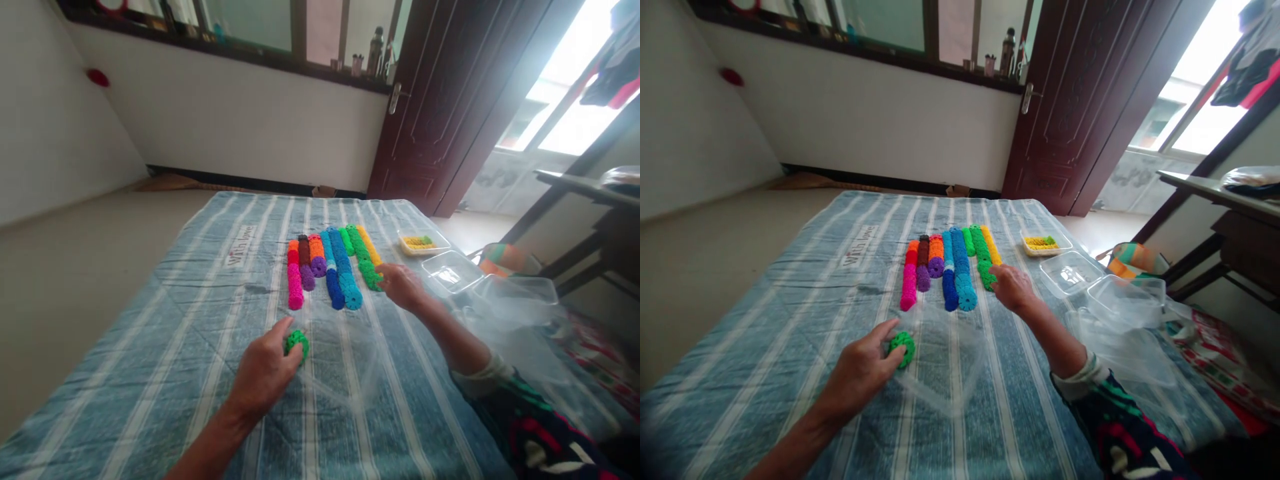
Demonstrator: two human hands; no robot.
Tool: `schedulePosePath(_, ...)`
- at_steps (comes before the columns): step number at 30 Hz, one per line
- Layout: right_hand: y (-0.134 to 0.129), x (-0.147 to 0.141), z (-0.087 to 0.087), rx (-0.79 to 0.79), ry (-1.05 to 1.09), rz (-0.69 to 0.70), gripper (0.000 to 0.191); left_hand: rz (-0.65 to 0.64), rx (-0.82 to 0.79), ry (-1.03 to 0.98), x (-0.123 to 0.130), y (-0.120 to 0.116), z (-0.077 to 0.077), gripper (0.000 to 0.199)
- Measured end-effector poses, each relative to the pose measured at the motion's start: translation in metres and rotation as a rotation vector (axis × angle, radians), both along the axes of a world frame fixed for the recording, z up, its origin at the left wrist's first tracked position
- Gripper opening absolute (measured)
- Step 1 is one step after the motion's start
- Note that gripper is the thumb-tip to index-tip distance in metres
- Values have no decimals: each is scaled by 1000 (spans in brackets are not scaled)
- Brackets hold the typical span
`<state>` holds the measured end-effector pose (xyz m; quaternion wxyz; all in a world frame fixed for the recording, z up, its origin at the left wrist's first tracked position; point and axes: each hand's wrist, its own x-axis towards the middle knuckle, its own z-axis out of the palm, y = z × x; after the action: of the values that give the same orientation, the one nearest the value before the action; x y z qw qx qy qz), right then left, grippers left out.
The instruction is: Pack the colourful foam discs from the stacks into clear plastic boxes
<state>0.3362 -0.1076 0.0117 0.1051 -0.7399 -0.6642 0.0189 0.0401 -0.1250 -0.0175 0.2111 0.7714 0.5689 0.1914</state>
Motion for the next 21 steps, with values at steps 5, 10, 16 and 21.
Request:
schedulePosePath(5,11,21,-17,-103,-61,-83,34,10,18,-18,-1,1,-1,50)
schedulePosePath(10,18,21,-24,-161,-94,-112,32,2,41,-62,-4,2,-5,46)
schedulePosePath(16,21,22,-26,-166,-116,-101,32,1,48,-101,-6,3,-9,44)
schedulePosePath(21,24,19,-24,-139,-113,-5,31,-2,29,-108,-4,3,-8,46)
